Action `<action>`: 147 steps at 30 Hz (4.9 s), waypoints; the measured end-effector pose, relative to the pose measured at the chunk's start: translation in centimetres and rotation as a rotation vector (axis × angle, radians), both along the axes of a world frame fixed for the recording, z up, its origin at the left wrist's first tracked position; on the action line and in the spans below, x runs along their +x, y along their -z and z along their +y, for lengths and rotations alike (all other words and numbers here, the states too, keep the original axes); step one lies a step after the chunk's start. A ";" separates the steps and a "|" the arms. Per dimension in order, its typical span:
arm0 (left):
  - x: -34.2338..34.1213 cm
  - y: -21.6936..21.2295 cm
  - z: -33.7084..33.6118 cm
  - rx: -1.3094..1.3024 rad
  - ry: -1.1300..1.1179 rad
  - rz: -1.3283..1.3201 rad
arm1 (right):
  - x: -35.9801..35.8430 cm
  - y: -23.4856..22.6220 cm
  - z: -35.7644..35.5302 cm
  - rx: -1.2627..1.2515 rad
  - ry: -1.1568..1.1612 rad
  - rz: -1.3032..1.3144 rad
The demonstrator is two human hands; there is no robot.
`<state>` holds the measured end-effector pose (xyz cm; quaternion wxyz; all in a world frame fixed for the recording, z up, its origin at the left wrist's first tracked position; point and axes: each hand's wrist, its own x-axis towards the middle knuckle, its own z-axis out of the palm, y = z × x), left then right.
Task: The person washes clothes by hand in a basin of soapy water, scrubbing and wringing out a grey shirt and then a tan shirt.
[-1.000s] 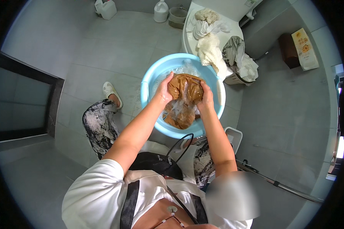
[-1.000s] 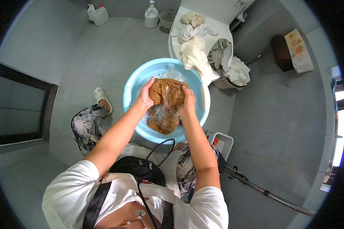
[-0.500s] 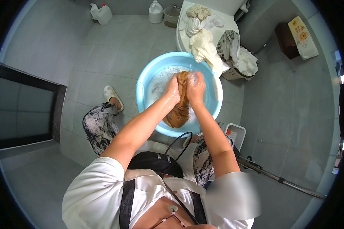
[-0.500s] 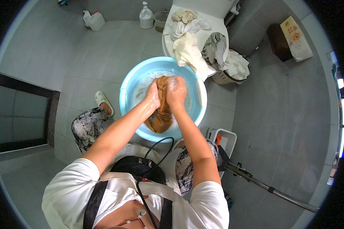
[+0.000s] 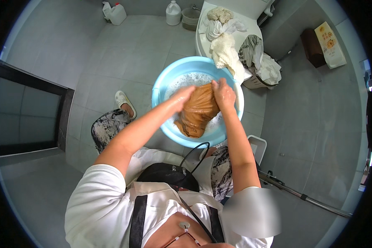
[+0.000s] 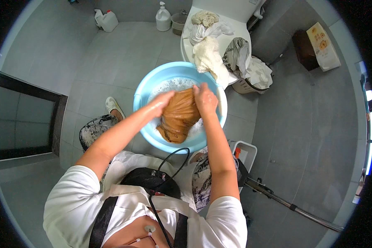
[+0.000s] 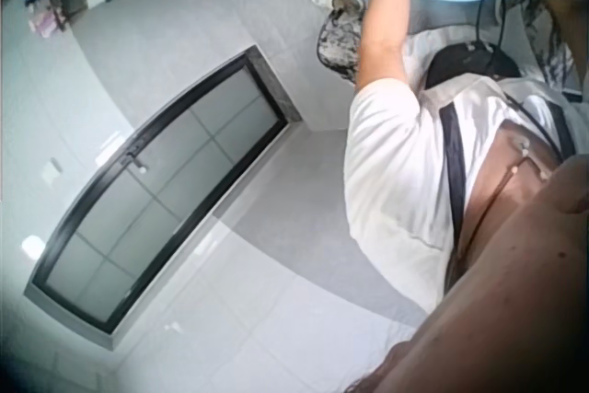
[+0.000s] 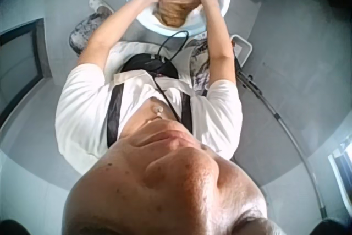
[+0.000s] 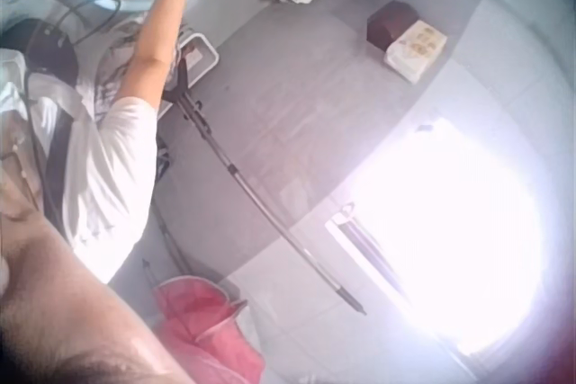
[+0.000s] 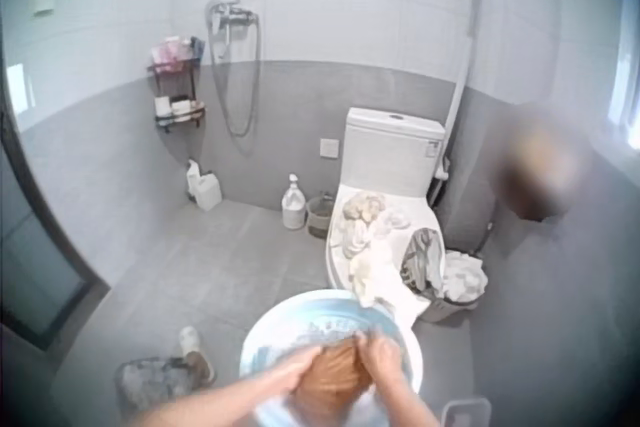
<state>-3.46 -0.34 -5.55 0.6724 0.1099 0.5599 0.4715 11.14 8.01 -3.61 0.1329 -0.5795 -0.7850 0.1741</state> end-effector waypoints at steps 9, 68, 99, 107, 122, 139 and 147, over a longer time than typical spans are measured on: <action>-1.0 2.1 -1.0 0.070 0.521 1.157 | -0.5 1.8 -0.8 0.027 -0.314 -0.104; 4.8 -1.5 -0.2 0.128 -0.341 -0.286 | -3.4 -1.0 -4.6 0.437 -0.294 0.531; -1.3 11.9 2.2 0.081 0.805 1.384 | -2.4 8.0 -0.5 0.130 -0.492 -0.032; -3.8 1.4 1.4 0.146 0.126 0.637 | 1.4 9.4 2.4 -0.422 -0.310 -0.136; 1.8 -4.3 0.6 0.321 -0.075 -0.635 | -2.3 -4.1 -8.0 0.497 -0.734 0.604; 4.0 2.8 2.0 0.183 -0.268 -0.338 | -2.0 -0.9 -3.8 0.273 -0.356 0.756; -4.4 1.8 0.6 0.230 -0.341 0.407 | 1.3 -0.1 0.5 0.236 -0.063 0.137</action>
